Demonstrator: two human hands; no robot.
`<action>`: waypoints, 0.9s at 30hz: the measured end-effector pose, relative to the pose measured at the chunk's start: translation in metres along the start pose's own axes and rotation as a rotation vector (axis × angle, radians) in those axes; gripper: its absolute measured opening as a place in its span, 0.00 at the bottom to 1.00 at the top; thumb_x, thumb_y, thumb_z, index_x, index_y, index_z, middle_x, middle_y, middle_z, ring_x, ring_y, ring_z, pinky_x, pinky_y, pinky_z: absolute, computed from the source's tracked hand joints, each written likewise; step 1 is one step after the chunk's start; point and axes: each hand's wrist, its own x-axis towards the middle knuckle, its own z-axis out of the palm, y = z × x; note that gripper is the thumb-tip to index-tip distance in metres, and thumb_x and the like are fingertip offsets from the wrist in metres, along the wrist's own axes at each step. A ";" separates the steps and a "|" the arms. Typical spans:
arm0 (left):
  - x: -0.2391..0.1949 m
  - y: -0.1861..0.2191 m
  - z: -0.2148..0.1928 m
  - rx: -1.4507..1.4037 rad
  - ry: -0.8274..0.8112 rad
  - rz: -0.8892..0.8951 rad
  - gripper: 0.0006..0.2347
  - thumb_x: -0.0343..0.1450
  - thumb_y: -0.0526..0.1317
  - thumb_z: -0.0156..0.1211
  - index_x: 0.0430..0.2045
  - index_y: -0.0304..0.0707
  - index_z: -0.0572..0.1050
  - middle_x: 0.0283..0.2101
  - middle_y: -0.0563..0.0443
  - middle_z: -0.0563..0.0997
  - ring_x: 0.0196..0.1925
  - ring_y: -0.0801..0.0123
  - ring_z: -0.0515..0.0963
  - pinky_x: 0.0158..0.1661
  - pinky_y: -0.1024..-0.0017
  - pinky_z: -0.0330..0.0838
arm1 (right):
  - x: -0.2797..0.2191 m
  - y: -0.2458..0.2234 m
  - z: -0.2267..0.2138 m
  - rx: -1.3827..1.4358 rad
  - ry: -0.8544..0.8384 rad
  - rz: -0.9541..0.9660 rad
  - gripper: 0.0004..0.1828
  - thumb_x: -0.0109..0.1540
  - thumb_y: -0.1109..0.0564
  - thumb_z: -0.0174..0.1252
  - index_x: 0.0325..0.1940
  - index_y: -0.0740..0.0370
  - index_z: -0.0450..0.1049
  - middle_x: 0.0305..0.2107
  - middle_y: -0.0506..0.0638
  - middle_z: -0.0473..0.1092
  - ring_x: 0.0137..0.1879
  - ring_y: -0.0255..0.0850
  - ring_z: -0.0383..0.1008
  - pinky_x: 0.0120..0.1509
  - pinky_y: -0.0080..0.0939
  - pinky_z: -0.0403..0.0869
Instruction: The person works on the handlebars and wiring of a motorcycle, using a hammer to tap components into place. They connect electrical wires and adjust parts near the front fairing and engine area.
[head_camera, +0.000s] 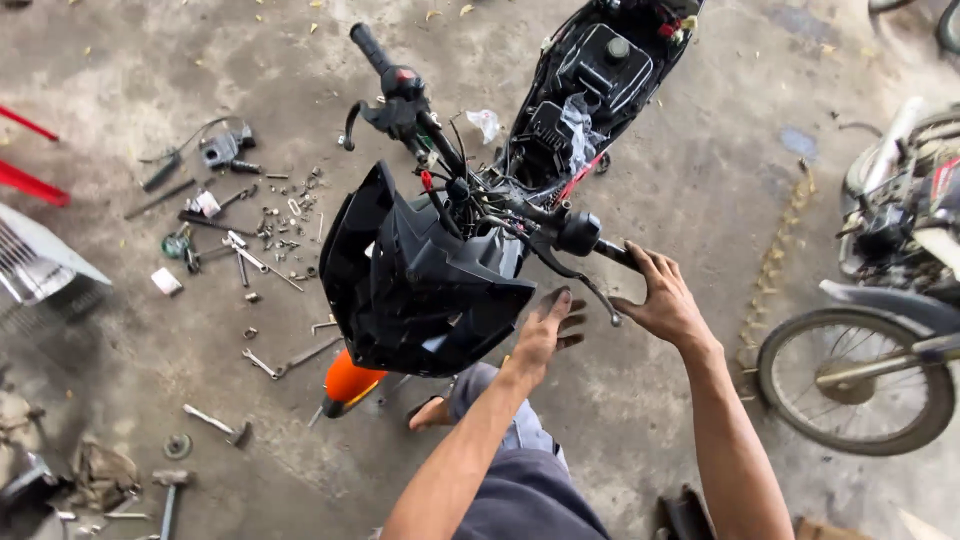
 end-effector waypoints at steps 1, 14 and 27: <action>0.008 -0.001 0.012 -0.092 0.049 0.034 0.31 0.78 0.55 0.56 0.69 0.31 0.58 0.62 0.33 0.74 0.62 0.49 0.75 0.58 0.51 0.72 | 0.011 0.000 -0.007 0.005 -0.010 -0.026 0.51 0.54 0.36 0.68 0.79 0.41 0.57 0.61 0.52 0.67 0.74 0.53 0.60 0.76 0.61 0.64; 0.065 -0.047 0.061 -0.555 0.383 0.079 0.14 0.79 0.49 0.49 0.51 0.42 0.71 0.39 0.41 0.79 0.39 0.50 0.83 0.41 0.59 0.82 | 0.057 -0.009 -0.049 0.252 -0.380 -0.114 0.32 0.64 0.31 0.53 0.67 0.45 0.69 0.42 0.61 0.80 0.53 0.54 0.82 0.61 0.56 0.75; 0.129 -0.057 0.120 -0.722 0.310 0.417 0.17 0.73 0.54 0.59 0.48 0.42 0.78 0.45 0.39 0.81 0.49 0.54 0.80 0.56 0.54 0.70 | 0.081 0.025 0.010 1.396 -0.297 0.079 0.39 0.72 0.34 0.29 0.80 0.59 0.47 0.69 0.70 0.59 0.77 0.61 0.55 0.76 0.66 0.56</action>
